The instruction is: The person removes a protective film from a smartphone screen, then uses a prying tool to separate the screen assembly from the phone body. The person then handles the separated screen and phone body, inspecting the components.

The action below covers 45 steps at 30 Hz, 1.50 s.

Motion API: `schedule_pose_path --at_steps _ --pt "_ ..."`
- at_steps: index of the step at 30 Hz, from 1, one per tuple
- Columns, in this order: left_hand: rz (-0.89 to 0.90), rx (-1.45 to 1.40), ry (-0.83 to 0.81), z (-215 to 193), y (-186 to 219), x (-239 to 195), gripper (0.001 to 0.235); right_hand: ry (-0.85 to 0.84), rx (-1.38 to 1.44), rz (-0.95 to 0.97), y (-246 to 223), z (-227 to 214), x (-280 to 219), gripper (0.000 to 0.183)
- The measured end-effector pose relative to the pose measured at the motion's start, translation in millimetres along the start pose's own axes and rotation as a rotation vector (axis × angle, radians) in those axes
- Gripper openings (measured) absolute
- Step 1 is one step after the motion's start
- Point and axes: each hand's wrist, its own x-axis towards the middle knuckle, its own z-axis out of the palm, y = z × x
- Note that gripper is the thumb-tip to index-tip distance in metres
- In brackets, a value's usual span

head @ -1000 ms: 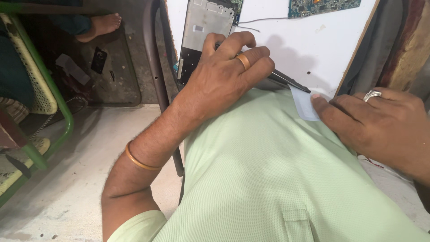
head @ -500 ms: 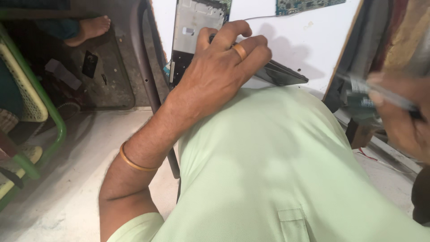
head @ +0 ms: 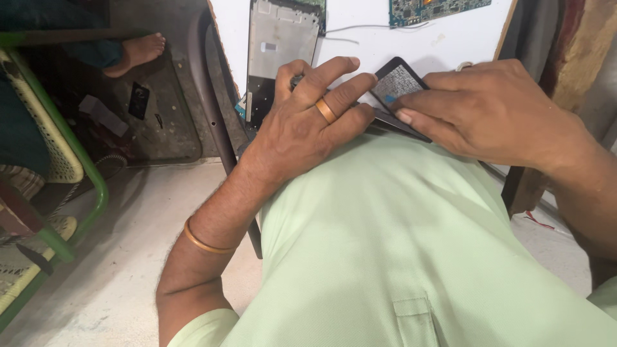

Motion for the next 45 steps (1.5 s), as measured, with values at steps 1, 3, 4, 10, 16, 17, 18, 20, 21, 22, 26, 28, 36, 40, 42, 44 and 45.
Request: schedule_pose_path --at_steps 1,3,4,10,16,17,18,20,21,22,26,28,36,40,42,44,45 --pt "0.003 0.002 0.004 1 0 -1 0.008 -0.015 0.024 -0.013 1 1 -1 0.023" --pt "-0.022 -0.004 -0.008 5 -2 -1 0.009 0.039 0.049 -0.02 1 1 -4 0.027" --pt "-0.031 -0.007 -0.013 6 -2 0 0.01 0.067 0.061 -0.022 0 1 -6 0.03" --pt "0.003 -0.017 0.072 14 0 -2 0.014 0.06 0.04 -0.059 4 5 -6 0.027" --pt "-0.021 -0.016 0.08 17 -4 -6 0.015 0.088 0.021 -0.04 5 3 -7 0.022" --pt "-0.026 -0.016 0.087 18 -5 -6 0.014 0.087 0.003 -0.038 5 3 -7 0.021" --pt "-0.035 -0.017 0.102 20 -5 -5 0.014 0.087 -0.018 -0.035 5 3 -7 0.02" --pt "-0.04 0.005 0.146 24 -5 -5 0.014 0.094 -0.035 -0.039 5 2 -7 0.02" --pt "-0.036 0.029 0.175 26 -4 -6 0.014 0.1 -0.032 -0.046 4 2 -6 0.021" --pt "-0.033 0.052 0.204 27 -4 -8 0.015 0.107 -0.027 -0.054 3 2 -6 0.022" --pt "-0.025 0.147 0.269 33 -3 -15 0.019 0.162 -0.044 -0.113 -3 1 -5 0.019" --pt "-0.023 0.206 0.313 36 -3 -17 0.02 0.189 -0.078 -0.133 -6 2 -4 0.02" --pt "-0.001 0.407 0.387 39 -3 -20 0.02 0.203 -0.098 -0.11 -9 0 -2 0.021" --pt "0.007 0.41 0.41 41 -3 -18 0.021 0.186 -0.086 -0.097 -9 1 -2 0.02" --pt "0.009 0.415 0.401 39 -3 -19 0.021 0.244 -0.112 -0.137 -10 1 -3 0.02" --pt "0.007 0.421 0.379 37 -3 -20 0.021 0.258 -0.115 -0.144 -9 1 -2 0.02" --pt "0.002 0.424 0.362 35 -2 -21 0.02 0.243 -0.105 -0.132 -9 0 -2 0.02"
